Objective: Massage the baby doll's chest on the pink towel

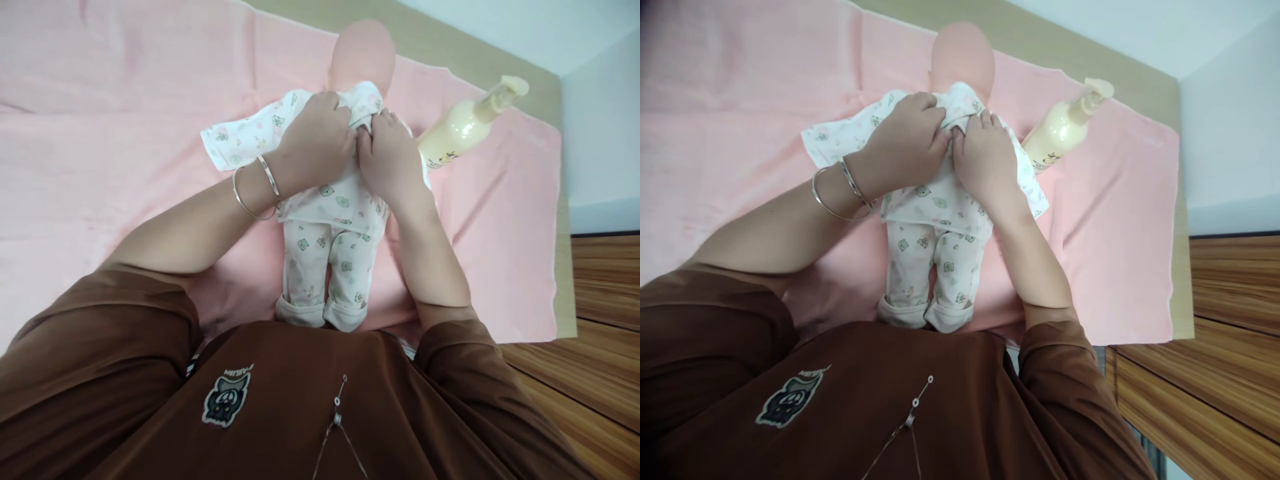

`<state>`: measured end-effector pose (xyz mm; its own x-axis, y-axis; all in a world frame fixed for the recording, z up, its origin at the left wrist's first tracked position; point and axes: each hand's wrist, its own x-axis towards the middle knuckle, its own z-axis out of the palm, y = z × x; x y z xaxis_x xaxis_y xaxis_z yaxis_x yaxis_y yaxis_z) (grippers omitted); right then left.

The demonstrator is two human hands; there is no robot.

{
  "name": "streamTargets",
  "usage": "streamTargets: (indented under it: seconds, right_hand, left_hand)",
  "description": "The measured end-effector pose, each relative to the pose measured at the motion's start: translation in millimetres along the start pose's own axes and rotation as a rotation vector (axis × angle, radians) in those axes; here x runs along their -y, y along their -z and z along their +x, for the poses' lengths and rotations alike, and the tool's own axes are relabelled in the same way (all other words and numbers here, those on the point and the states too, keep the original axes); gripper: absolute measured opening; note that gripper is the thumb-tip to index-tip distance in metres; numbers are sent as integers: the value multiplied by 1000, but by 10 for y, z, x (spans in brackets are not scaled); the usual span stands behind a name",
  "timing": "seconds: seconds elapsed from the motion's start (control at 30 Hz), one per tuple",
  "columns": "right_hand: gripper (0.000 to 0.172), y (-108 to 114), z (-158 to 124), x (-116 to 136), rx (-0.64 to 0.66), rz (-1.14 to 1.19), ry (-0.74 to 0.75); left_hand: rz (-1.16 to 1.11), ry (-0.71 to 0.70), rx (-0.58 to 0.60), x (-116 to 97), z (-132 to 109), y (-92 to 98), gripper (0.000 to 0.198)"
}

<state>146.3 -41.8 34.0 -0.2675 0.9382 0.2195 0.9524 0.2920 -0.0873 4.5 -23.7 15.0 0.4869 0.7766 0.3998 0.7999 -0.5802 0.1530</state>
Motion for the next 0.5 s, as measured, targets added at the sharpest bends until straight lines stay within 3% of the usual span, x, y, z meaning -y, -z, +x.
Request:
streamTargets:
  seconds: [0.1, 0.23, 0.37, 0.5]
  right_hand:
    - [28, 60, -111, 166, 2, -24, 9]
    - [33, 90, -176, 261, 59, 19, 17]
    - [29, 7, -70, 114, 57, 124, -53]
    - [30, -90, 73, -72, 21, 144, -77]
  left_hand:
    - [-115, 18, 16, 129, 78, -81, 22]
    - [-161, 210, 2, 236, 134, -207, 13]
    - [-100, 285, -9, 179, 99, -212, 16]
    - [-89, 261, 12, 19, 6, -52, 19]
